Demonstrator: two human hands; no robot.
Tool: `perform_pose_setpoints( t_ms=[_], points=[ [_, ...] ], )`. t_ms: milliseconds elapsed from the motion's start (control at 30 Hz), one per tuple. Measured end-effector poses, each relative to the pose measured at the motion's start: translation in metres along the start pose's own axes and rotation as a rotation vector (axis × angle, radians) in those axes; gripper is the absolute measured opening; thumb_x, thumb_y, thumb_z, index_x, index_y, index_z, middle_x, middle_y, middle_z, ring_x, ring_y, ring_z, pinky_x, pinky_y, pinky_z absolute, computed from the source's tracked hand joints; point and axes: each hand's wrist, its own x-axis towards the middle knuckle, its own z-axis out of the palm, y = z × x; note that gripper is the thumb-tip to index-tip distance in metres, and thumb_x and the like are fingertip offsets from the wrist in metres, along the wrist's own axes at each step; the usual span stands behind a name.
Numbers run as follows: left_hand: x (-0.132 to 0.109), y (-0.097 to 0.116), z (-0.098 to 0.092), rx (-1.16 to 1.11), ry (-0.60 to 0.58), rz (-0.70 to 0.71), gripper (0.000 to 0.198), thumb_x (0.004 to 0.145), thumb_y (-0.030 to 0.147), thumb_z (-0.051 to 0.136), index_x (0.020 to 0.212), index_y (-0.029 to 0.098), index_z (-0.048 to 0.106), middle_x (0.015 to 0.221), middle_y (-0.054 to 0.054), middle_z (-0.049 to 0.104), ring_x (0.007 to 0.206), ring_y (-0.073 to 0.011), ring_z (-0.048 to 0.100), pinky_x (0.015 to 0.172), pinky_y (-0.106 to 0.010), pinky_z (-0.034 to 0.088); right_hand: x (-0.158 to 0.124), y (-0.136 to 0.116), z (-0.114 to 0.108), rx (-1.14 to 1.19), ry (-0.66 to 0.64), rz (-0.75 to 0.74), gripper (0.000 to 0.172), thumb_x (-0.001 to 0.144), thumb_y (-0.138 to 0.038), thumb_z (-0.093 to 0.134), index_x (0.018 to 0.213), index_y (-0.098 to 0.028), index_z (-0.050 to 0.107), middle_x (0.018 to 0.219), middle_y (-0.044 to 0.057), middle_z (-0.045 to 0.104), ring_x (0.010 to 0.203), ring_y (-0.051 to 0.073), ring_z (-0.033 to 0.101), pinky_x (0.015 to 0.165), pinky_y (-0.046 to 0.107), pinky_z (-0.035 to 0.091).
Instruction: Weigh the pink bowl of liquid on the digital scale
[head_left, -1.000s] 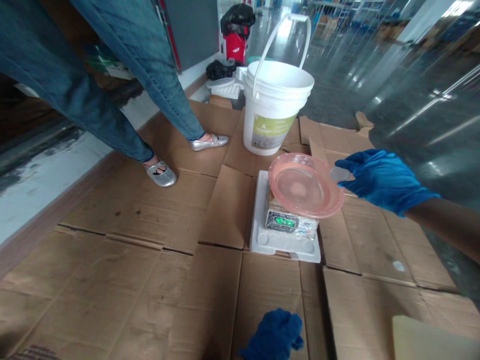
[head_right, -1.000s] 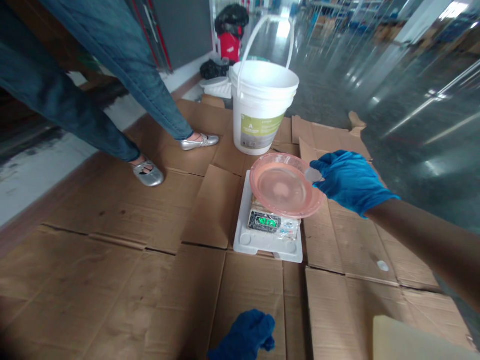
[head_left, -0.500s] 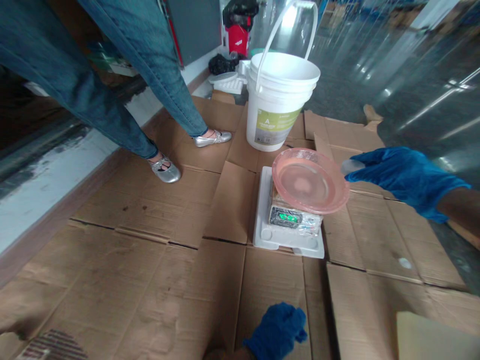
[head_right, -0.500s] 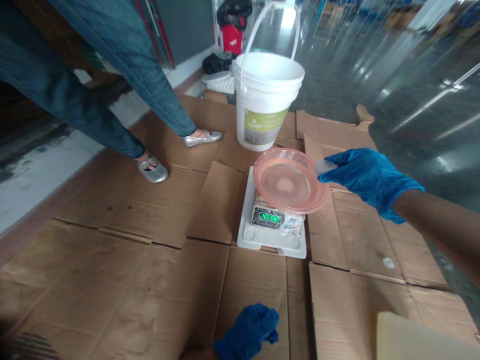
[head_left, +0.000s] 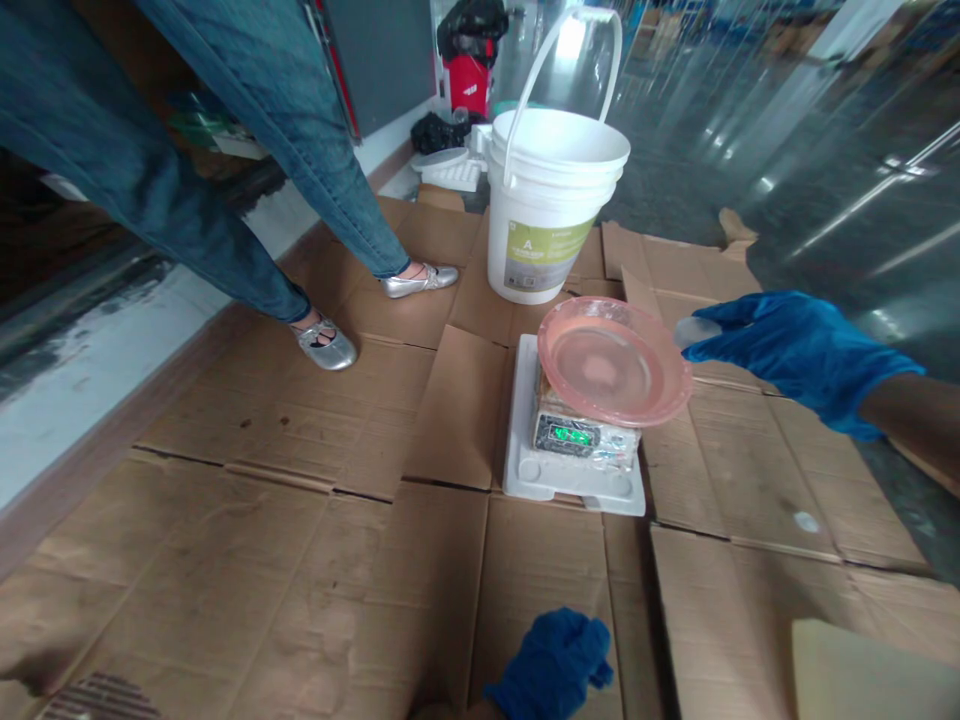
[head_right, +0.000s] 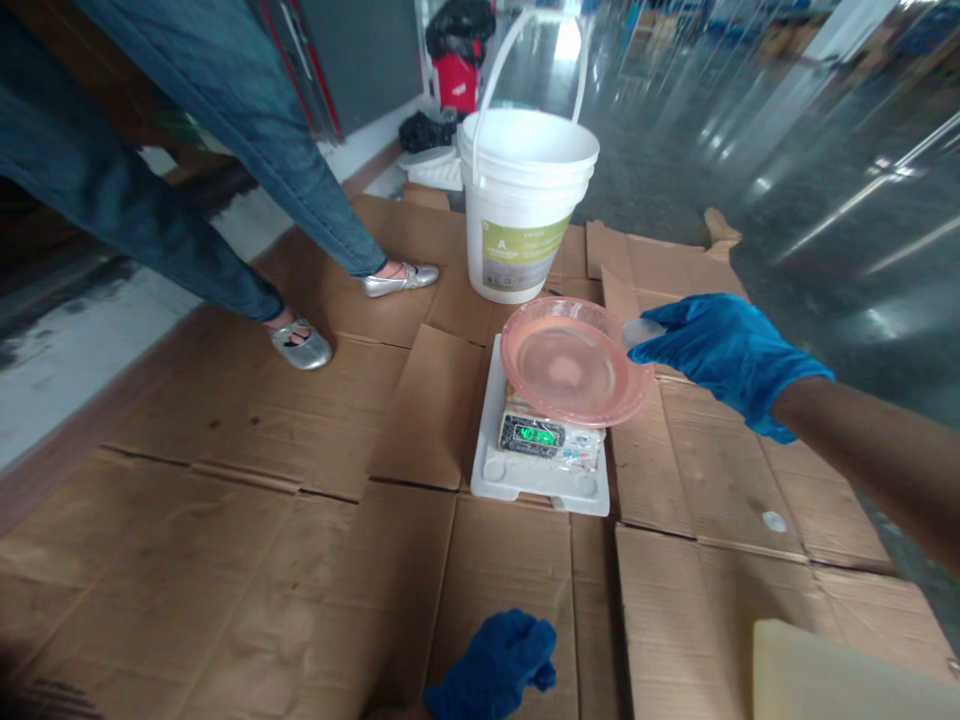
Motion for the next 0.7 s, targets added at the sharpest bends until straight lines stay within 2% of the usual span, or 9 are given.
perform_pose_setpoints(
  t_ms=[100,233,300,367,433,600,700],
  points=[
    [0.002,0.002,0.001,0.066,-0.001,-0.046,0.053,0.096,0.06,0.015,0.078,0.019,0.043,0.101,-0.018,0.074,0.096,-0.0225,0.07,0.094,-0.034,0.05,0.007,0.008,-0.002,0.044,0.015,0.044,0.076,0.033,-0.06,0.081,0.104,-0.03,0.083,0.11,-0.004,0.074,0.117,0.029,0.067,0.109,0.045,0.051],
    [0.001,0.003,-0.001,0.213,-0.067,0.021,0.043,0.093,0.052,0.017,0.086,0.019,0.042,0.116,-0.022,0.076,0.11,-0.0292,0.071,0.102,-0.041,0.048,0.022,0.024,-0.008,-0.044,0.056,-0.124,0.071,0.049,-0.068,0.086,0.112,-0.035,0.083,0.114,-0.005,0.073,0.115,0.027,0.069,0.108,0.048,0.051],
    [0.001,0.0,-0.001,0.229,-0.084,0.053,0.05,0.093,0.058,0.013,0.089,0.019,0.043,0.12,-0.022,0.075,0.111,-0.0304,0.069,0.104,-0.043,0.048,0.024,0.024,-0.011,-0.068,0.076,-0.156,0.058,0.063,-0.059,0.09,0.114,-0.034,0.082,0.114,-0.005,0.073,0.116,0.025,0.069,0.111,0.048,0.052],
    [0.002,-0.003,0.0,0.149,-0.053,0.026,0.066,0.094,0.07,0.006,0.088,0.018,0.047,0.114,-0.022,0.075,0.105,-0.0276,0.068,0.105,-0.041,0.049,0.023,0.019,-0.012,-0.076,0.096,-0.142,0.041,0.075,-0.038,0.093,0.113,-0.03,0.082,0.113,-0.006,0.073,0.114,0.022,0.07,0.113,0.046,0.054],
    [0.003,-0.001,0.002,0.076,-0.013,-0.015,0.077,0.091,0.08,0.003,0.082,0.018,0.049,0.106,-0.02,0.075,0.1,-0.025,0.068,0.105,-0.039,0.049,0.019,0.012,-0.012,-0.089,0.112,-0.13,0.037,0.078,-0.023,0.093,0.114,-0.025,0.081,0.113,-0.006,0.073,0.112,0.021,0.071,0.111,0.045,0.057],
    [0.005,0.007,0.006,-0.09,0.082,-0.141,0.081,0.079,0.092,0.017,0.072,0.019,0.053,0.09,-0.017,0.073,0.088,-0.0219,0.068,0.101,-0.037,0.051,0.016,0.003,-0.012,-0.237,0.128,-0.242,0.044,0.078,-0.02,0.092,0.12,-0.016,0.08,0.118,0.001,0.072,0.117,0.027,0.07,0.115,0.051,0.057],
    [0.009,-0.004,0.011,-0.181,0.096,-0.16,0.083,0.079,0.095,0.027,0.072,0.018,0.057,0.089,-0.015,0.073,0.086,-0.0199,0.067,0.095,-0.034,0.053,0.021,0.004,-0.012,-0.361,0.124,-0.251,0.042,0.083,-0.022,0.09,0.124,-0.018,0.08,0.118,0.001,0.072,0.119,0.028,0.07,0.117,0.049,0.056]
  ],
)
